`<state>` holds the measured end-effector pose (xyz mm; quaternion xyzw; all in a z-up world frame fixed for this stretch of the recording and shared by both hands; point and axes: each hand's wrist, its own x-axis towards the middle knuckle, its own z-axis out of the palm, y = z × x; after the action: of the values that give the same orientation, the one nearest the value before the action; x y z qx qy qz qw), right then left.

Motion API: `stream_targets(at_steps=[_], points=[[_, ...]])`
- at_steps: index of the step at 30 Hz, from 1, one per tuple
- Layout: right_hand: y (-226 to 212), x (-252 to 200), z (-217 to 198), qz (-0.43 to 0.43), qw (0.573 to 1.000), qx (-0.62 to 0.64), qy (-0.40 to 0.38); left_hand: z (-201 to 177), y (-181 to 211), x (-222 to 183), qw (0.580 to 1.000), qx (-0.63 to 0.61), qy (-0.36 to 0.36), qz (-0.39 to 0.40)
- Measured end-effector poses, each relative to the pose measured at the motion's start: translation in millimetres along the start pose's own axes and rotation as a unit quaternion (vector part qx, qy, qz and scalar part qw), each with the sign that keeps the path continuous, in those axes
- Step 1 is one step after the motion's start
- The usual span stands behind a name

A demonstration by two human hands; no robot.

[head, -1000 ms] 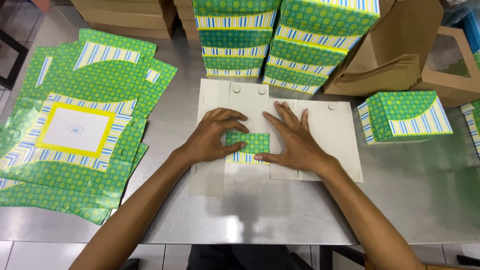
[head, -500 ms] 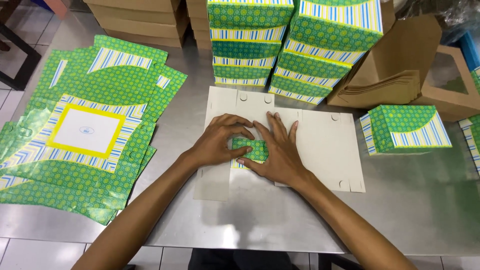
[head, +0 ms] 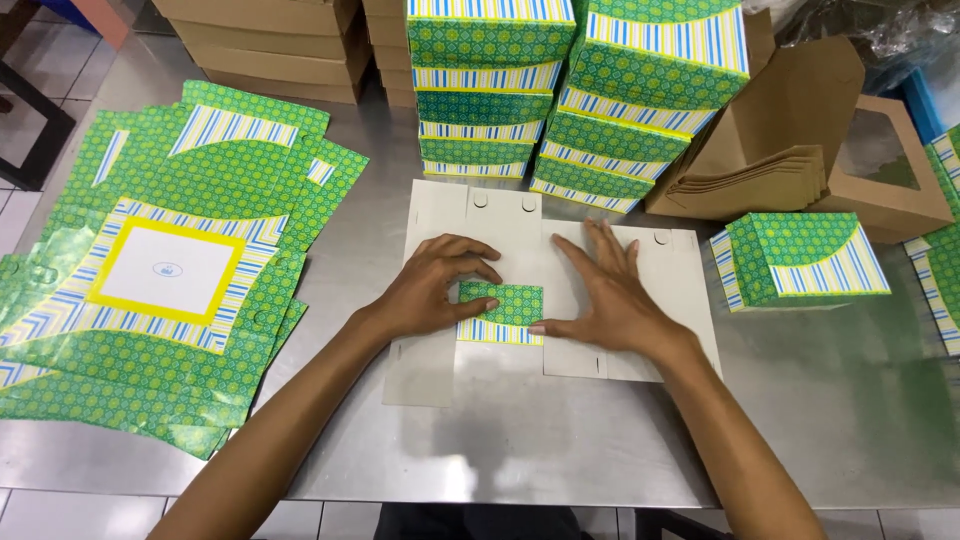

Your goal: The person assembles small cardboard boxes by folding flaps and applying patterned paper to the exterior. They repeatedly fold the white cardboard, attach green and yellow patterned paper, and stack the finished boxes on the table.

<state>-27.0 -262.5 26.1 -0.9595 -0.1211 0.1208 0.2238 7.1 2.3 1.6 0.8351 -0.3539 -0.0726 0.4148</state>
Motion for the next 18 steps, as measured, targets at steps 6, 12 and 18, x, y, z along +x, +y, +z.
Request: stream_targets(at_steps=[6,12,18], points=[[7.6,-1.9,-7.8,0.016,0.999,0.028,-0.019,1.0,-1.1,0.1,1.000,0.006,-0.002,-0.004],[6.1,2.5,3.8,-0.001,1.000,0.017,0.006,1.8,-0.5,1.6,1.000,0.010,0.000,-0.007],[-29.0,7.3,24.6,-0.018,0.999,-0.011,0.028,1.0,2.8,0.7,1.000,0.022,0.001,-0.005]])
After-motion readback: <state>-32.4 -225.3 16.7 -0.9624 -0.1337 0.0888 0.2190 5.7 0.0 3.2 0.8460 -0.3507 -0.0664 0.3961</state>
